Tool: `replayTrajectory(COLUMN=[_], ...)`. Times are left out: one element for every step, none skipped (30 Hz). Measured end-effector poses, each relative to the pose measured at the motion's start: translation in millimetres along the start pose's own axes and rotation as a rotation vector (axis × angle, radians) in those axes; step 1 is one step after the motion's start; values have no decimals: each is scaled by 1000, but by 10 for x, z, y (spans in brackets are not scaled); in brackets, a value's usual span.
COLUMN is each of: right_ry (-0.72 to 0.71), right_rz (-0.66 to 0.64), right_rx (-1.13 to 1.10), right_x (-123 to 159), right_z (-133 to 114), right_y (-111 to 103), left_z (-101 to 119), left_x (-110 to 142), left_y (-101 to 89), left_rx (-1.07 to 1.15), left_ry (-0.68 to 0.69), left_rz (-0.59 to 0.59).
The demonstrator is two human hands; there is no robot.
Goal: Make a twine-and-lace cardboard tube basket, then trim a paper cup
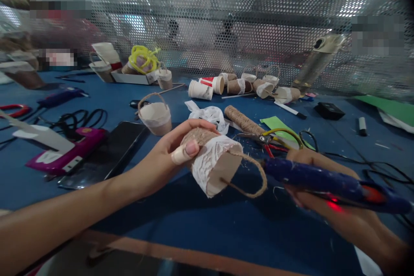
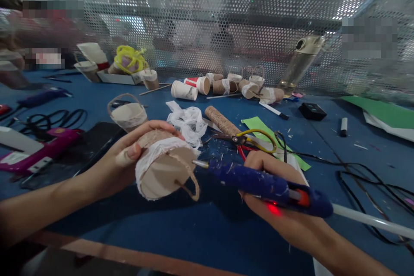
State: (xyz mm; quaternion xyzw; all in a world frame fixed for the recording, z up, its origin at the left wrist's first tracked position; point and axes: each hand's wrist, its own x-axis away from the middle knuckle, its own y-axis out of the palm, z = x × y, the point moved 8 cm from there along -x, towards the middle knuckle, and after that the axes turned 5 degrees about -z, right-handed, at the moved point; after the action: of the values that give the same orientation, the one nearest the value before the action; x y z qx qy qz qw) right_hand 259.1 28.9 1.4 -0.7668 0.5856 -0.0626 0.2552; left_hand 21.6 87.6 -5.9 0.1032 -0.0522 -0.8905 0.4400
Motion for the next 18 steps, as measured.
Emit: replayTrajectory(right_ry=[-40,-64,-76,-77,-77,-77,-75,-80,-88,-100,-105,-103,-94,-77,-64,-60,-53,-53], right_rz=[-19,-33,-48,-61,-76,-90,-101,-109,-113,-113,-119,-125,-130,-143,-144,-148,-148,-144], right_rx=[38,74,105,130,146,158,167,172,178,183,190,201,215,231,247,256,263,262], right_x=[-10,-17,-22,-23,-22,-17,-12,-5,1,6,9,11,12,13,15,20,26,34], right_z=[-36,-53,-54,-40,-19,5,32,50,60,59,56,50,43,38,27,12,2,-8], right_y=[20,37,55,71,89,106,119,131,139,144,154,162,168,181,183,188,189,187], left_z=[9,18,26,31,34,35,35,32,30,29,27,23,19,18,18,21,26,33], left_x=[-4,-8,-12,-14,-15,-15,-14,-13,-11,-8,-5,-2,2,5,9,12,15,17], left_y=[-1,0,0,-2,-7,-10,-13,-16,-18,-18,-19,-20,-20,-19,-17,-13,-9,-3], left_rx=[4,8,10,8,4,-1,-6,-12,-20,-27,-34,-41,-45,-48,-52,-58,-65,-73], left_ry=[11,23,32,38,42,46,49,50,52,56,58,55,50,46,42,41,42,46], left_rz=[0,-2,-4,-4,-2,-2,-4,-6,-9,-11,-10,-7,-3,1,4,5,4,1])
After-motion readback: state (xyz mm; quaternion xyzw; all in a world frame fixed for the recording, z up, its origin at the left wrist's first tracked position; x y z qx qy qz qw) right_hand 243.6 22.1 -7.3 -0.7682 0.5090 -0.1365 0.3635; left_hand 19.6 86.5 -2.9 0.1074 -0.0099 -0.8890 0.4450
